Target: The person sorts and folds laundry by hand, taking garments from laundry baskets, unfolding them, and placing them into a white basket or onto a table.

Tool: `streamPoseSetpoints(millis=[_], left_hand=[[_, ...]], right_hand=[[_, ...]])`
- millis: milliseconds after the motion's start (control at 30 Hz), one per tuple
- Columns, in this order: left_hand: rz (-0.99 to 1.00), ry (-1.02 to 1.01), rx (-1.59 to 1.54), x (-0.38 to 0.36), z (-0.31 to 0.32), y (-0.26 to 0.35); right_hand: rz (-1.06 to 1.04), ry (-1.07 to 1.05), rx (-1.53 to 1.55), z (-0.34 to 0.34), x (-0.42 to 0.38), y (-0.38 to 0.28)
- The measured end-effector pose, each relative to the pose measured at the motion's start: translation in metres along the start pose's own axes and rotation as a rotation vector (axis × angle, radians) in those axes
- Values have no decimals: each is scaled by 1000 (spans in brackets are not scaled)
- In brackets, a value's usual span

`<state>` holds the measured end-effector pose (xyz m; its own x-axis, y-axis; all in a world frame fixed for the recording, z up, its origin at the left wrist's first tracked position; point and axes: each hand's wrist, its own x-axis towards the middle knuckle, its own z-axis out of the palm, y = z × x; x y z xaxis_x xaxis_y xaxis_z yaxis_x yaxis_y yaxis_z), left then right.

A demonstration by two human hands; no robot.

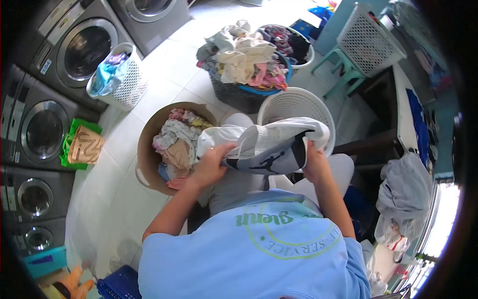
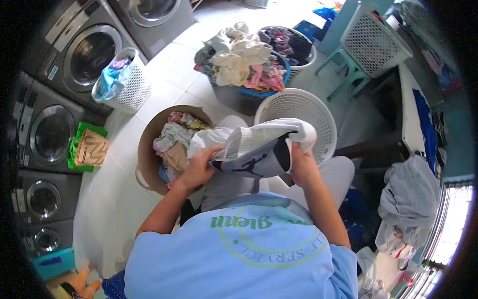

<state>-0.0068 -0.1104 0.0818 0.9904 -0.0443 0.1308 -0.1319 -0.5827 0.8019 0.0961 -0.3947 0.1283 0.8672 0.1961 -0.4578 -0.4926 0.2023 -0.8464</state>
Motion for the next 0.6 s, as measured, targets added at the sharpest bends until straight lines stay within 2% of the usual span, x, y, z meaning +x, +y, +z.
streamPoseSetpoints(millis=[33,100,200,233,267,333,367,400,433,500,533,600], left_hand=[[16,-9,-6,3,-9,1],[-120,-61,-368,10,-25,3],[-61,-71,-413,23,-50,42],[-120,-186,-441,23,-55,47],[-298,-339,-443,22,-64,57],[-99,-334,-185,20,-67,55],[-85,-344,-183,20,-71,54],[-179,-298,-46,18,-77,52],[-270,-251,90,17,-82,51],[-117,55,300,15,-94,59],[-98,44,297,16,-97,62],[-109,320,-34,18,-99,66]], right_hand=[[-4,2,60,4,-5,-2],[-23,10,127,2,-8,-11],[-44,-15,104,-10,-7,-23],[-30,72,20,-11,-8,-27],[-16,160,-62,-11,-9,-32],[-19,198,-15,-9,-16,-49],[-178,102,-77,-22,-10,-48],[-338,8,-141,-35,-5,-47],[-382,-3,-203,-48,-3,-49],[-393,27,-270,-60,-3,-51],[-394,40,-341,-65,-5,-53],[-400,68,-333,-63,-7,-57]])
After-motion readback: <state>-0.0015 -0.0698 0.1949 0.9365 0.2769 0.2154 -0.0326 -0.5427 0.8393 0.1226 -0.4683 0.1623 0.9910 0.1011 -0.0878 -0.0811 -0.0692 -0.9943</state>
